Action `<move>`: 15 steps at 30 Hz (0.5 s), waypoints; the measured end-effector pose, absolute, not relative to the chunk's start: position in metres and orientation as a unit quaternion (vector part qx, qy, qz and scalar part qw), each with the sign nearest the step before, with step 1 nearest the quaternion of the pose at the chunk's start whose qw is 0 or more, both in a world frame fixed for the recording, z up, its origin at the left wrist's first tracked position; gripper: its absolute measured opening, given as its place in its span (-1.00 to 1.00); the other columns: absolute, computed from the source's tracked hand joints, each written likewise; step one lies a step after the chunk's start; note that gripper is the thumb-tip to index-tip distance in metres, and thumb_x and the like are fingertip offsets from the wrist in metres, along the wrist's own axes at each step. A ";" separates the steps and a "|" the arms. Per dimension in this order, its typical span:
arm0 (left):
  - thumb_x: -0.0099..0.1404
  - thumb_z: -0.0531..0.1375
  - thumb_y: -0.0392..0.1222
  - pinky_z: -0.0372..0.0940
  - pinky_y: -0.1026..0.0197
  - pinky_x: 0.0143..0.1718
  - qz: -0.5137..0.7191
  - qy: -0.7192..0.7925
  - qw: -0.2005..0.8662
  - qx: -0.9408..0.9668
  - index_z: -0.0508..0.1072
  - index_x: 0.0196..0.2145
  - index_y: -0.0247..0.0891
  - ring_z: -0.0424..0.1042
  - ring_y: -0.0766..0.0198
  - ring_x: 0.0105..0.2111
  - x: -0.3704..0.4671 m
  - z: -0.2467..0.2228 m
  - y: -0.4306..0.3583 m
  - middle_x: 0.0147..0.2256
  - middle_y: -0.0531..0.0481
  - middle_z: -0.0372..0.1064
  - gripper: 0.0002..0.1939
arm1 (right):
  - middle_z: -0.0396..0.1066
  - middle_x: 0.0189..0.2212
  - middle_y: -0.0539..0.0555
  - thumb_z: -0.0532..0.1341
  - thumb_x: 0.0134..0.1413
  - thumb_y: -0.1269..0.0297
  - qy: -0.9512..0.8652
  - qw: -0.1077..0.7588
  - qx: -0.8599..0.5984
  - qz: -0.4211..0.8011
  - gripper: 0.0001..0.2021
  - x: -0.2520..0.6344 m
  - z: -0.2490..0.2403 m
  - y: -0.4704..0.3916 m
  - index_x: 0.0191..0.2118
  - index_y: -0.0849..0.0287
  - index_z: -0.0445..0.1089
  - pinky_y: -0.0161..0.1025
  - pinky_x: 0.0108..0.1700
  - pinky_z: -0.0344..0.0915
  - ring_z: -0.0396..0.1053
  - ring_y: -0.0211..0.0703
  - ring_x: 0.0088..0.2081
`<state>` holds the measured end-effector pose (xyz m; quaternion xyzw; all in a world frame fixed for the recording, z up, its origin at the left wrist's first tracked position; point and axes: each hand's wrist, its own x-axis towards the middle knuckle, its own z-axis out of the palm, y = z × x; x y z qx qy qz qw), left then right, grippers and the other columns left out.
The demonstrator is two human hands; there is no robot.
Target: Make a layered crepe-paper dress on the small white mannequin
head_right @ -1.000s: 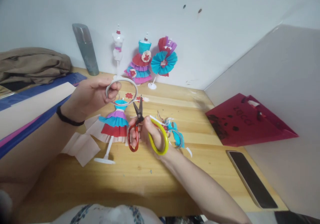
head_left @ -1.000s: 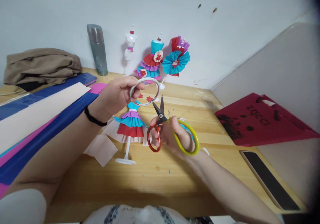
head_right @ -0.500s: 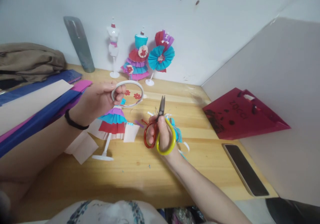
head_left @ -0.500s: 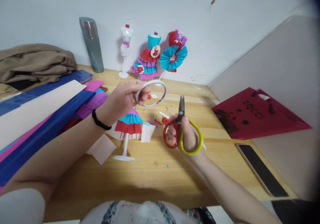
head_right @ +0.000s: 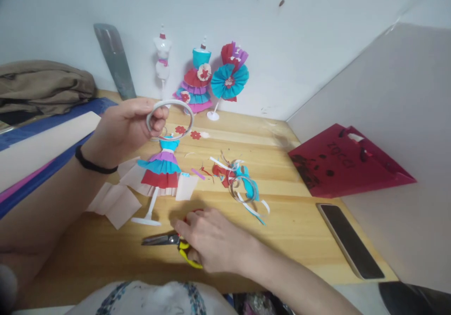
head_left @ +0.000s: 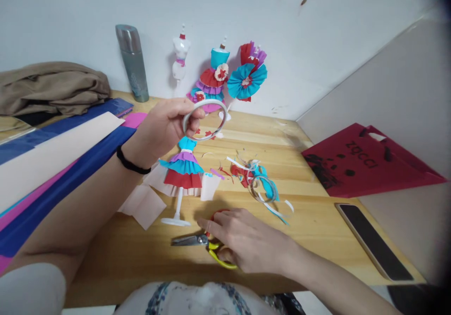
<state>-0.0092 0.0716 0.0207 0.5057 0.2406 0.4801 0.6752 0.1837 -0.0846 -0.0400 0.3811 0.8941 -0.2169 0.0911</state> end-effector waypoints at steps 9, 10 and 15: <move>0.29 0.10 -0.34 0.19 0.30 -0.51 0.461 0.261 0.659 0.535 0.42 -0.56 -0.34 0.26 0.37 -0.55 -0.012 0.022 0.072 -0.54 -0.02 0.25 -0.73 | 0.48 -0.45 0.09 0.05 0.23 0.50 0.886 -0.119 0.400 -0.203 -0.74 0.199 -0.036 -0.041 -0.33 0.16 0.48 -0.25 -0.36 0.14 0.36 -0.17 -0.43; 0.29 0.09 -0.34 0.19 0.30 -0.50 0.462 0.260 0.658 0.535 0.42 -0.56 -0.34 0.26 0.36 -0.54 -0.012 0.021 0.072 -0.54 -0.03 0.26 -0.73 | 0.52 -0.38 0.10 0.04 0.23 0.51 0.860 -0.151 0.447 -0.195 -0.73 0.202 -0.039 -0.026 -0.24 0.15 0.49 -0.24 -0.30 0.20 0.42 -0.14 -0.36; 0.28 0.15 -0.35 0.20 0.29 -0.46 0.455 0.242 0.667 0.538 0.44 -0.53 -0.36 0.28 0.38 -0.53 -0.012 0.017 0.074 -0.48 -0.04 0.29 -0.78 | 0.54 -0.03 0.21 0.14 0.06 0.58 0.866 -0.174 0.434 -0.178 -0.63 0.209 -0.066 0.042 -0.07 0.18 0.53 -0.13 0.05 0.28 0.44 0.00 0.03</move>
